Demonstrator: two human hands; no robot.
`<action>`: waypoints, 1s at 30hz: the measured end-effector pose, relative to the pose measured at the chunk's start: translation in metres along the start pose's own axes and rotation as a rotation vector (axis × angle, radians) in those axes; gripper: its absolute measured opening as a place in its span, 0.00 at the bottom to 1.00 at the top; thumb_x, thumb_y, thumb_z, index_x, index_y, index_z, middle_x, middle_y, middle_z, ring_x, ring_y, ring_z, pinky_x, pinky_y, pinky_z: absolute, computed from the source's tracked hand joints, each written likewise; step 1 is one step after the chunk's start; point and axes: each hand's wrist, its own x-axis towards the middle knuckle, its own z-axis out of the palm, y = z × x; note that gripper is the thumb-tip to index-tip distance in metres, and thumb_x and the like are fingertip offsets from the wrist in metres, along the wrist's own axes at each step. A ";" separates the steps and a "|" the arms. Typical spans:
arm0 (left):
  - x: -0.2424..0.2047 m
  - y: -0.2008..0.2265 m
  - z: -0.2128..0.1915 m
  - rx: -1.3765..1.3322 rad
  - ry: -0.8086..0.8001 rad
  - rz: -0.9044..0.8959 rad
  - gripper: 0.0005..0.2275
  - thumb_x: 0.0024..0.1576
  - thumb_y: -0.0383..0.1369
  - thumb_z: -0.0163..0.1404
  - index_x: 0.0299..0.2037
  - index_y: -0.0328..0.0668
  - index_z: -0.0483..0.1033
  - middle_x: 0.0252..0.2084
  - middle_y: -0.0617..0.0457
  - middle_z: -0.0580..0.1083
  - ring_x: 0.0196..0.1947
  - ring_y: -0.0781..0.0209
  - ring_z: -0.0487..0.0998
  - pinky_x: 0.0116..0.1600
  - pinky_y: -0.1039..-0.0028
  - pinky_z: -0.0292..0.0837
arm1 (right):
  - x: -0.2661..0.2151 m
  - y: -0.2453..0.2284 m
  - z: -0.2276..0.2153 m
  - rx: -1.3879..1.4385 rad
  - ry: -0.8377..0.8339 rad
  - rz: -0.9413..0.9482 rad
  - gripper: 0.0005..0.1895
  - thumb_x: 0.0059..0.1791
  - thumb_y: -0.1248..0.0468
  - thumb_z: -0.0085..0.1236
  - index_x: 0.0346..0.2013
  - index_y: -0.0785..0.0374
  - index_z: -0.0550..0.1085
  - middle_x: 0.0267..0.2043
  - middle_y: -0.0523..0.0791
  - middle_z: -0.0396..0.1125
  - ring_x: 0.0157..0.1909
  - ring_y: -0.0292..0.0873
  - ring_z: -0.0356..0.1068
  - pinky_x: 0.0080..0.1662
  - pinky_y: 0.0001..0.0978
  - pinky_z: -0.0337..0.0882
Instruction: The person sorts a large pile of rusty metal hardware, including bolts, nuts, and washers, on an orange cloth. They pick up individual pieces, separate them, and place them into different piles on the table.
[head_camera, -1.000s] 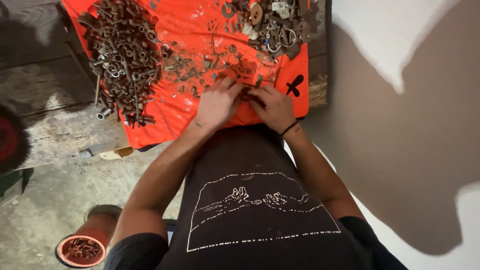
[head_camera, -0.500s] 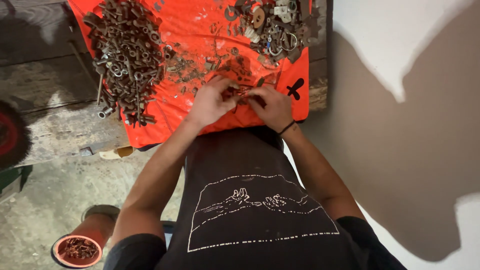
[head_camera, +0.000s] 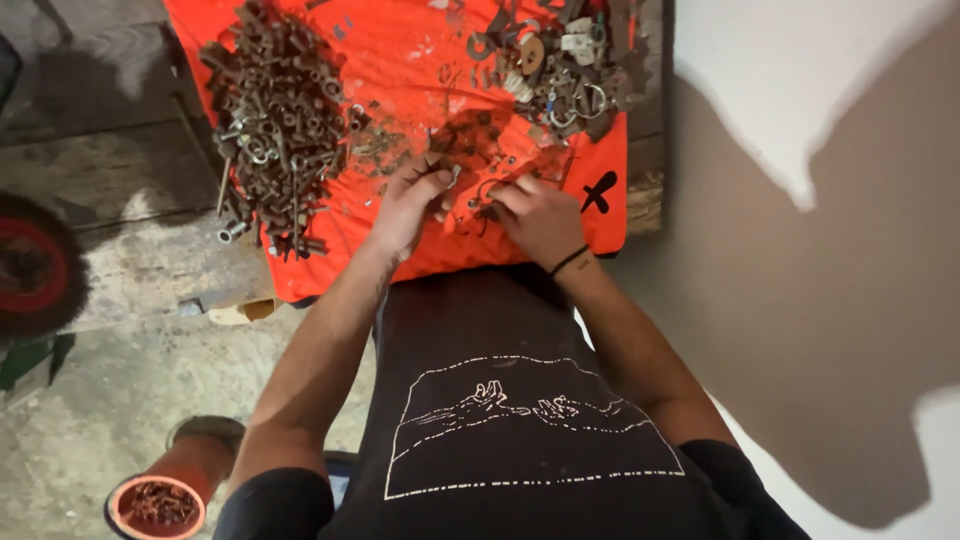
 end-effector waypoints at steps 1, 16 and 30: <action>0.005 0.001 0.005 -0.008 0.009 -0.032 0.07 0.61 0.30 0.50 0.46 0.38 0.74 0.35 0.57 0.73 0.28 0.70 0.72 0.31 0.78 0.68 | 0.000 -0.001 0.000 -0.043 -0.028 0.027 0.06 0.50 0.59 0.63 0.41 0.50 0.79 0.37 0.41 0.70 0.34 0.48 0.73 0.34 0.39 0.71; 0.065 0.063 0.114 1.034 -0.134 0.657 0.14 0.59 0.32 0.58 0.54 0.42 0.73 0.45 0.45 0.78 0.43 0.47 0.82 0.45 0.63 0.77 | -0.045 0.009 -0.027 0.244 0.066 0.240 0.11 0.49 0.62 0.63 0.44 0.62 0.76 0.44 0.48 0.73 0.38 0.49 0.76 0.38 0.37 0.75; -0.063 -0.021 0.002 0.301 -0.193 -0.129 0.09 0.61 0.26 0.54 0.49 0.30 0.80 0.39 0.57 0.80 0.37 0.71 0.76 0.43 0.80 0.72 | -0.014 -0.008 -0.016 0.452 -0.035 -0.023 0.09 0.46 0.63 0.70 0.39 0.58 0.79 0.38 0.44 0.74 0.36 0.46 0.77 0.38 0.33 0.75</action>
